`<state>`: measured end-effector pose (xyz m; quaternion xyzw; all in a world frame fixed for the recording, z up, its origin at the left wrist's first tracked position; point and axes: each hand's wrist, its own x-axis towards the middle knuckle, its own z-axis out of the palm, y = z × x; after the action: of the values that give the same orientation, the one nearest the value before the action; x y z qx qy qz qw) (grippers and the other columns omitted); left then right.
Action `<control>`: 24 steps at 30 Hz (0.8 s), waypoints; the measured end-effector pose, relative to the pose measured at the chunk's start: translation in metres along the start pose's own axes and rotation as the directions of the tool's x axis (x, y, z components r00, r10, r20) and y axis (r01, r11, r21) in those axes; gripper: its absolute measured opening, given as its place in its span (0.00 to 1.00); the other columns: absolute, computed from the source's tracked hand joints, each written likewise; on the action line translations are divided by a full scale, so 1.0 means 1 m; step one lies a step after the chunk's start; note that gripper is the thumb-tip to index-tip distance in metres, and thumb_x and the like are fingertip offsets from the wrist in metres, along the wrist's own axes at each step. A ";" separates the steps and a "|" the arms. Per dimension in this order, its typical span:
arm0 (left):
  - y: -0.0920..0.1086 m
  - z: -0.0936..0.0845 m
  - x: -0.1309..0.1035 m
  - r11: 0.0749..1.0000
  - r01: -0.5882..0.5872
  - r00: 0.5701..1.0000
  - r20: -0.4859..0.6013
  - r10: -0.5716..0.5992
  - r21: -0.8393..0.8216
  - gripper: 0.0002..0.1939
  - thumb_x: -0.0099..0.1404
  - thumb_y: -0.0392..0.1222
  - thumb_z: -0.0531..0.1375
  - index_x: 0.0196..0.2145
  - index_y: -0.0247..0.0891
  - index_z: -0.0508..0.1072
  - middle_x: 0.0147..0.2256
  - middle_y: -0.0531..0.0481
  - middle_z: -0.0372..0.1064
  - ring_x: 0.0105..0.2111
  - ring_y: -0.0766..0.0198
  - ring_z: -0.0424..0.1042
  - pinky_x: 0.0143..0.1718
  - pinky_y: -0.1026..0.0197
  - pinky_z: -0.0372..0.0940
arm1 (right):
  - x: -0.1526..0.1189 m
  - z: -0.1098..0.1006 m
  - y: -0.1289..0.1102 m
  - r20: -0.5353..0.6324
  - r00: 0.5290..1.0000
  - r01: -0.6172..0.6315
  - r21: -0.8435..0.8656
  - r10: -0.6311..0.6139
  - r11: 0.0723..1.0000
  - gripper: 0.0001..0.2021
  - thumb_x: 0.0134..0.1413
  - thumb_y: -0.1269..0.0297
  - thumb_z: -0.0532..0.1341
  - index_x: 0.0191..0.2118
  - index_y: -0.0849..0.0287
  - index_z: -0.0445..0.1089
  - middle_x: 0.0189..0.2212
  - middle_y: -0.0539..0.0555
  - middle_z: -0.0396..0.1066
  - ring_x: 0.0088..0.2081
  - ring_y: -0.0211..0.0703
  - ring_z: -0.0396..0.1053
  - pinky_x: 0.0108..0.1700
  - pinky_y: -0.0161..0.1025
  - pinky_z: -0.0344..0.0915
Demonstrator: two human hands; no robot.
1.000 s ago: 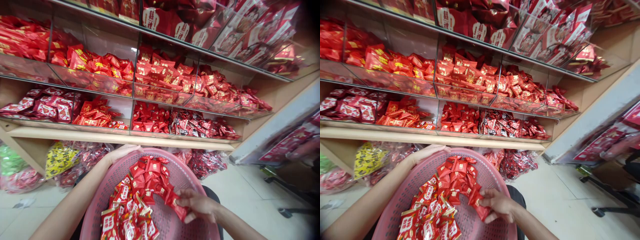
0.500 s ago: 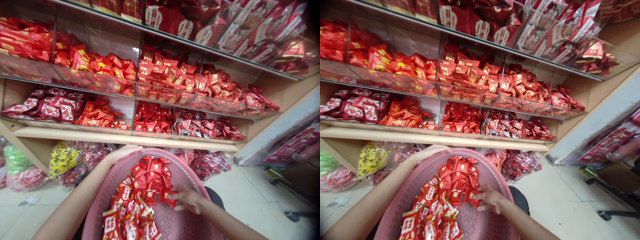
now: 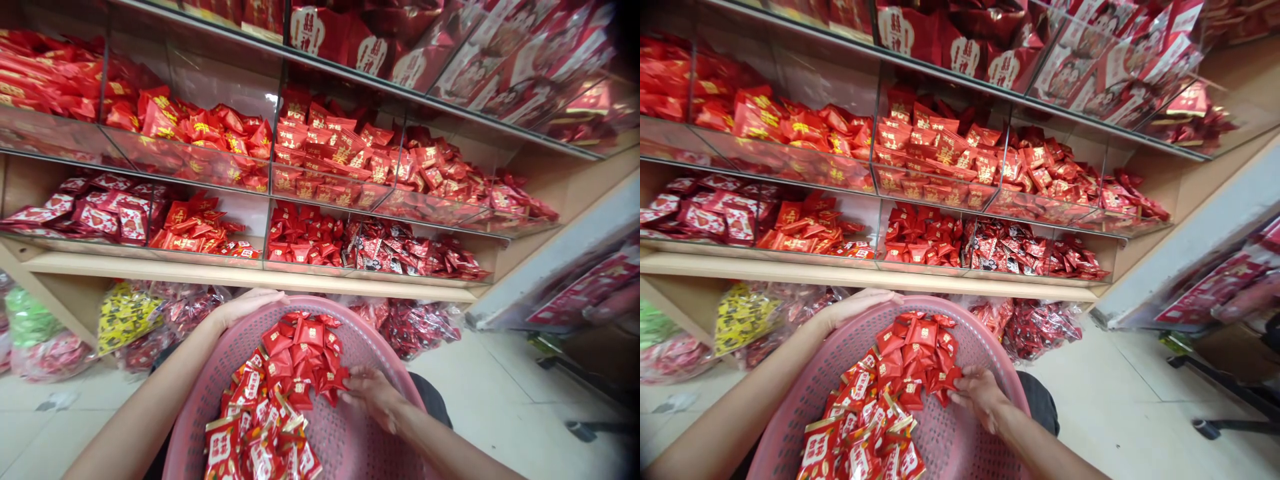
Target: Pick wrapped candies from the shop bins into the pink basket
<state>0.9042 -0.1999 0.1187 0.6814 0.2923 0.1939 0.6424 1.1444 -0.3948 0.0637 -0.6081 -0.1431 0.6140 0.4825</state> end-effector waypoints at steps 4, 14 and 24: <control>0.003 0.000 -0.002 1.000 -0.012 1.000 -0.005 0.012 0.021 0.20 0.58 0.53 0.55 0.42 0.39 0.73 0.47 0.49 0.67 0.48 0.57 0.64 0.52 0.59 0.53 | 0.002 0.003 0.003 0.024 0.998 0.060 0.041 -0.061 0.997 0.21 0.25 0.71 0.69 0.26 0.56 0.55 0.19 0.44 0.67 0.26 0.39 0.71 0.41 0.39 0.66; 0.003 0.001 -0.001 0.999 -0.012 1.000 0.001 0.012 0.034 0.19 0.58 0.52 0.55 0.42 0.40 0.73 0.46 0.50 0.67 0.46 0.58 0.65 0.52 0.60 0.53 | 0.006 -0.017 0.019 0.115 0.947 0.313 -0.526 -0.299 0.791 0.19 0.32 0.60 0.65 0.31 0.56 0.56 0.25 0.47 0.65 0.28 0.43 0.69 0.30 0.39 0.65; 0.004 0.001 -0.002 1.000 -0.003 1.000 -0.002 0.003 0.014 0.18 0.57 0.52 0.56 0.41 0.40 0.73 0.46 0.50 0.67 0.45 0.58 0.65 0.51 0.60 0.54 | -0.042 0.008 0.006 0.416 0.881 0.357 -0.897 -0.224 -0.260 0.13 0.50 0.71 0.53 0.43 0.60 0.65 0.44 0.60 0.67 0.43 0.49 0.66 0.44 0.42 0.62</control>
<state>0.9040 -0.2022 0.1230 0.6861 0.2933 0.1933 0.6371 1.1267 -0.4265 0.0863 -0.6727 -0.7183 0.1756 -0.0267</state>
